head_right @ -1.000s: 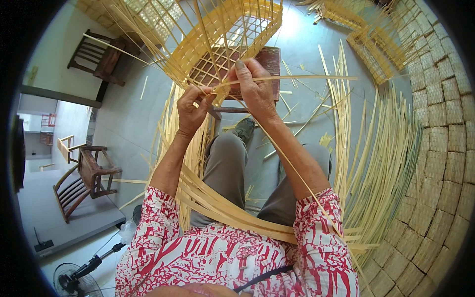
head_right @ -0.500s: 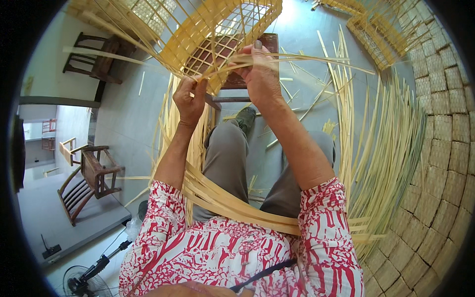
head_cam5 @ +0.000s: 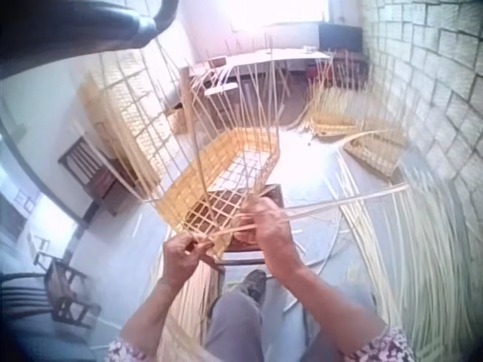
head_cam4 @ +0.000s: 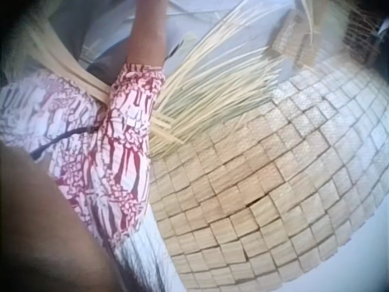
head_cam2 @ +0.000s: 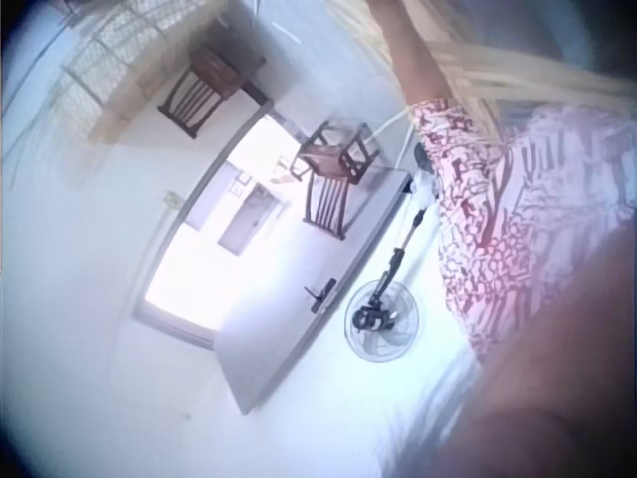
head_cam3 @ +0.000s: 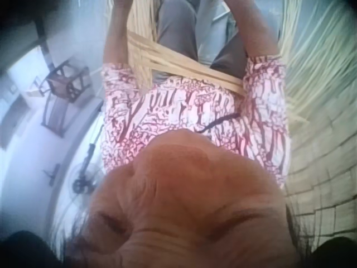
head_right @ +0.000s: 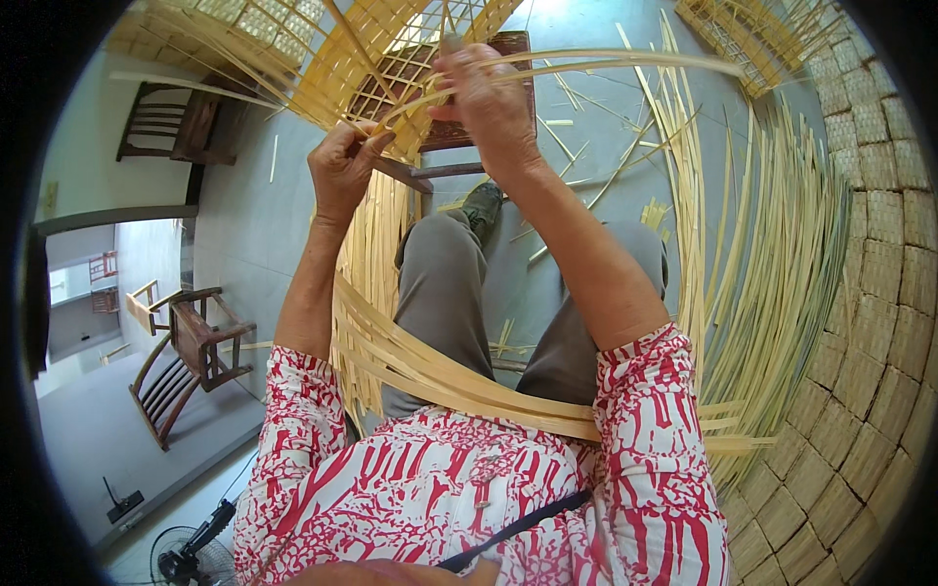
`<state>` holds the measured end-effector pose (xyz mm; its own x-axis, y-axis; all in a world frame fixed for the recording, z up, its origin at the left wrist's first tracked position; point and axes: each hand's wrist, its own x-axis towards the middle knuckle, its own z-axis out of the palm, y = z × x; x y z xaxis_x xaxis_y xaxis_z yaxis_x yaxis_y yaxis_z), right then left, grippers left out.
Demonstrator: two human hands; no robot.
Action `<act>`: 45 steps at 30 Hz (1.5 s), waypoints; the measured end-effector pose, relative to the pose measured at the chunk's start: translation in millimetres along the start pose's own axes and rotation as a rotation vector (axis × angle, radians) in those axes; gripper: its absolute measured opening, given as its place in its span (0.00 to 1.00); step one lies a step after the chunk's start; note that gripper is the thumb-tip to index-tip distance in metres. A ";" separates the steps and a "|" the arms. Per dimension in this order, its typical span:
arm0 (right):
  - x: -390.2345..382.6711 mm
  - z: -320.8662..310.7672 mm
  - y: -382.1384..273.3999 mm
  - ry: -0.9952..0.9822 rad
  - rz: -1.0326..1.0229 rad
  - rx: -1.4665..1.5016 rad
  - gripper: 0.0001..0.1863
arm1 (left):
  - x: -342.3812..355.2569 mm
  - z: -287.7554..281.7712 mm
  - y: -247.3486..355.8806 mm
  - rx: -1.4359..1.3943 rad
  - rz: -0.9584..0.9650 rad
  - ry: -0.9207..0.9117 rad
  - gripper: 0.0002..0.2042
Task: The person weaves a basket by hand, interlacing thin bamboo strips through a pre-formed frame. They repeatedly pull, bend, and tuck the strips to form a tight grid pattern on the basket's side.
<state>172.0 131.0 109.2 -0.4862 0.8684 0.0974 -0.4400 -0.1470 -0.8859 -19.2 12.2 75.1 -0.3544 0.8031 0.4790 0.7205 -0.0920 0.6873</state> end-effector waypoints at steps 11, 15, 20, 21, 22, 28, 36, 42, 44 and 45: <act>-1.8 -18.0 25.0 -0.335 -0.178 -0.290 0.37 | 18.8 -31.5 3.7 0.199 -0.133 -0.370 0.09; 7.7 -35.5 55.5 -0.189 0.411 0.087 0.38 | -9.7 -59.6 -39.1 0.123 -0.058 -0.219 0.08; 36.4 -41.1 75.3 0.111 0.545 0.355 0.23 | -17.5 -71.8 -52.4 0.143 0.045 -0.176 0.08; 46.4 -46.9 82.4 0.103 0.504 0.381 0.20 | -16.9 -71.8 -47.8 0.155 0.064 -0.181 0.08; 55.3 -49.7 84.1 0.124 0.523 0.358 0.16 | -15.8 -72.0 -42.0 0.169 0.083 -0.184 0.08; 57.7 -39.8 70.2 0.126 0.342 0.370 0.15 | -28.9 -64.7 -28.1 0.367 0.207 0.144 0.30; 39.3 -26.4 62.7 0.129 0.243 0.337 0.16 | -23.7 11.8 -30.5 -0.033 -0.049 0.669 0.40; 43.1 -25.1 56.5 0.181 0.217 0.348 0.13 | -22.0 12.1 -21.2 -0.137 -0.108 0.649 0.38; 52.2 -42.4 66.2 0.127 0.215 0.371 0.14 | -15.7 16.7 -22.4 -0.104 -0.074 0.623 0.38; 55.2 -42.5 60.2 0.093 0.212 0.372 0.14 | -7.7 19.1 -17.9 -0.094 -0.059 0.620 0.38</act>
<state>150.8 190.3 42.0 -0.5323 0.8372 -0.1254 -0.5883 -0.4724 -0.6563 -18.0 19.0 48.7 -0.6916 0.3203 0.6474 0.6441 -0.1320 0.7535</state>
